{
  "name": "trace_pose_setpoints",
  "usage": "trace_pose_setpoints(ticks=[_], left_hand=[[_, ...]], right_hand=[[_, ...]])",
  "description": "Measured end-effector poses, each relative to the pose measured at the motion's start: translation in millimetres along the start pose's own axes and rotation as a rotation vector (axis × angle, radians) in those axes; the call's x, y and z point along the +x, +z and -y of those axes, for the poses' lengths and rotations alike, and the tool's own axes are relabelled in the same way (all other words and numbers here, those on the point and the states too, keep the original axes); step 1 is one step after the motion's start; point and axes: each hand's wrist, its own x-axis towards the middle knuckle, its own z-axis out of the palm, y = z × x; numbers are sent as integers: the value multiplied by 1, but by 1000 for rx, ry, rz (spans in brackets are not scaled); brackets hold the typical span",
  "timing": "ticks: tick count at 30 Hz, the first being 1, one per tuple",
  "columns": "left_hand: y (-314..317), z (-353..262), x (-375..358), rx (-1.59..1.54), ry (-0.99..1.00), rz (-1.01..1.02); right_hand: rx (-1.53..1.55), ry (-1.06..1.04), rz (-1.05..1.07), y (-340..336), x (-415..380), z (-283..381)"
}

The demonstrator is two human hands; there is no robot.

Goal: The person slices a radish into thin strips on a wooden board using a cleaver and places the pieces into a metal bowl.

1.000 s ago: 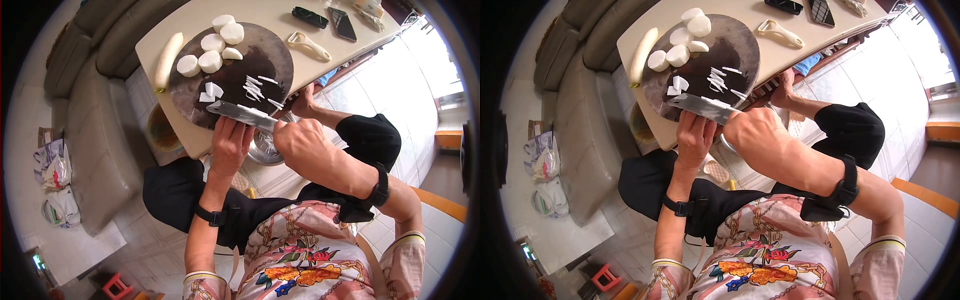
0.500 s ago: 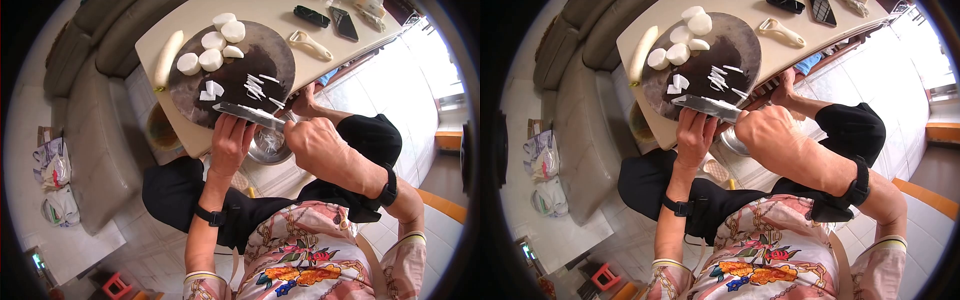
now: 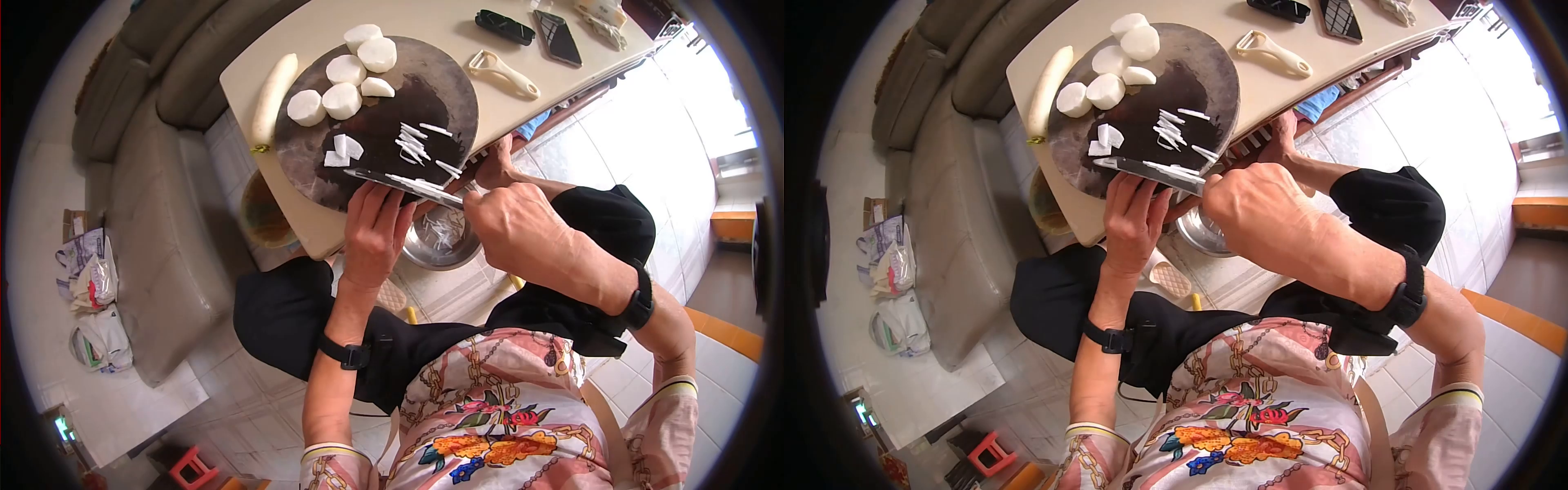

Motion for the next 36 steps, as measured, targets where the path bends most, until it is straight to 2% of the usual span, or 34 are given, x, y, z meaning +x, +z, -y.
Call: trace_pose_setpoints(ticks=[8, 13, 16, 17, 19, 20, 21, 23, 24, 25, 27, 28, 29, 31, 32, 36], left_hand=[[0, 0, 0, 0, -14, 18], [-4, -3, 5, 11, 6, 12], [-9, -8, 8, -190, -198, -26], [-9, -6, 9, -186, -190, -33], [-11, -5, 16, -423, -506, -148], [-15, -7, 18, -564, -629, -184], [-14, -7, 21, -561, -621, -196], [-12, -7, 28, -1012, -865, -364], [-12, -8, 31, -1120, -898, -373], [-11, -7, 34, -1343, -909, -359], [-10, -12, 44, -1683, -984, -304], [-5, -11, 44, -1794, -1028, -281], [-5, -12, 46, -1798, -1013, -288], [-9, -22, 53, -2106, -921, -133], [-11, -27, 55, -2027, -1028, -187], [-5, -18, 39, -1978, -1090, -175]], right_hand=[[-89, -69, 26, -3, 5, 2], [-93, -19, -18, 17, 16, 11], [23, 60, -137, 19, 17, 1], [17, 55, -146, 19, 17, -5], [131, 71, -18, 14, 16, -17], [203, 80, -42, 8, 11, -21], [194, 71, -48, -3, 12, -19], [664, 346, 22, -23, 12, -17], [732, 348, 145, -25, 11, -26], [720, 340, 140, -24, 11, -31], [1093, 245, 142, -18, 9, -35], [1158, 279, 151, -14, 9, -35], [1210, 284, 167, -12, 9, -35], [1225, 256, 204, -1, 11, -42], [1250, 257, 191, 2, 10, -42], [1279, 278, 179, 13, 9, -45]])
